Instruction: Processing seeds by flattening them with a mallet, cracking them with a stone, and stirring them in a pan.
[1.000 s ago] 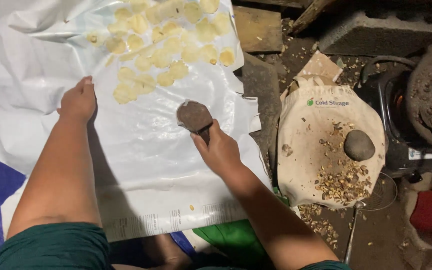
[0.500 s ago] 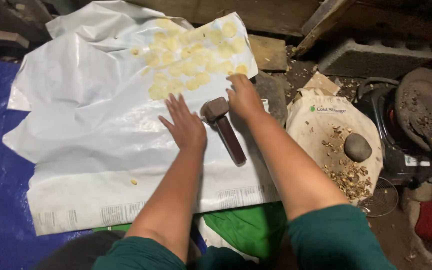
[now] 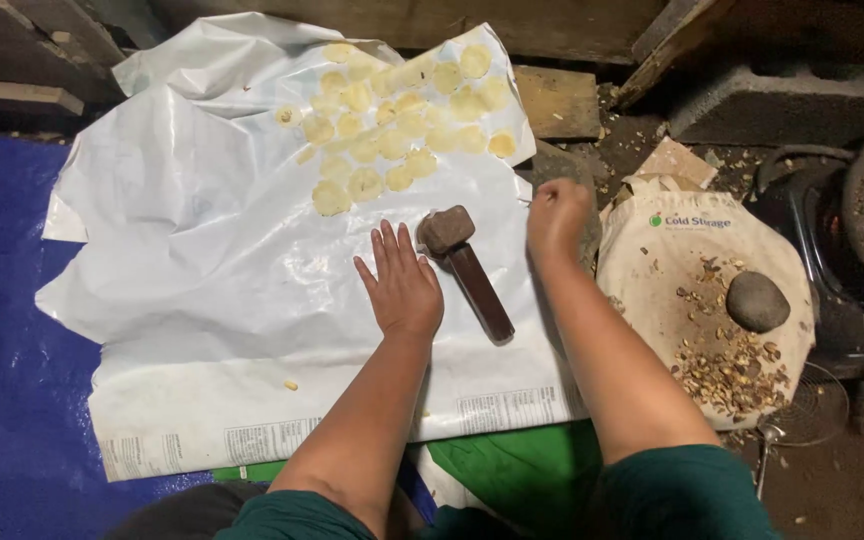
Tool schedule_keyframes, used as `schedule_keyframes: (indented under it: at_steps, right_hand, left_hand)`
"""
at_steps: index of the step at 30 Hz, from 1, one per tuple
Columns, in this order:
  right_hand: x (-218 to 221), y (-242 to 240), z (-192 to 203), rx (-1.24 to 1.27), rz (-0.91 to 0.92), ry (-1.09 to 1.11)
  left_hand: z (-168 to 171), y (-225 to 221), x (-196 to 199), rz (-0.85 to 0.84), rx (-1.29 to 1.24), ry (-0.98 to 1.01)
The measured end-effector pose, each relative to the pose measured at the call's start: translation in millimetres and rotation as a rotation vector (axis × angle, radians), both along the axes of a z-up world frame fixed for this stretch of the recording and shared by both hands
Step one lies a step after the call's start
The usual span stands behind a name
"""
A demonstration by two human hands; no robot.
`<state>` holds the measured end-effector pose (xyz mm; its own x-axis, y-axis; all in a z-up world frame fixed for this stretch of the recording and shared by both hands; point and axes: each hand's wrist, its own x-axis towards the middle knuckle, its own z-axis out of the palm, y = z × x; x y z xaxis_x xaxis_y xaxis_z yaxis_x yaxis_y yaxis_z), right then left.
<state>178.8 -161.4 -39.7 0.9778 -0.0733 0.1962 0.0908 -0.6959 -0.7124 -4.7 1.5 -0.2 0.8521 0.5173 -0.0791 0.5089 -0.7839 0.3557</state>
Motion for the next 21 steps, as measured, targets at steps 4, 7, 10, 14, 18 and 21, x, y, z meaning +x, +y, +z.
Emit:
schedule_keyframes:
  at_steps: [4,7,10,14,18,21]
  right_hand:
    - [53.1,-41.0,81.5,0.133,-0.016,-0.06]
    - [49.7,-106.6,187.3,-0.185,0.387,-0.183]
    - [2.1,-186.3,277.8,-0.684,0.431,0.014]
    - [-17.6,-371.6,241.0,-0.939,-0.142,0.4]
    - [-33.3,-516.3,137.7,-0.716,-0.503,0.766]
    - [-36.3,-565.3,77.4,0.409,-0.503,0.723]
  left_hand:
    - [-3.4,3.5,-2.7,-0.052,0.003,-0.055]
    - [-5.0,0.3,-5.5,-0.074,0.031,-0.205]
    - [0.9,-2.1,-8.1,-0.077,0.055,-0.218]
    - [8.6,-3.1,-8.0,-0.055,0.054,-0.154]
    - [24.7,-12.7,-12.1,-0.047,0.054,-0.125]
    - [29.4,-22.2,-8.2,-0.039,0.073,-0.121]
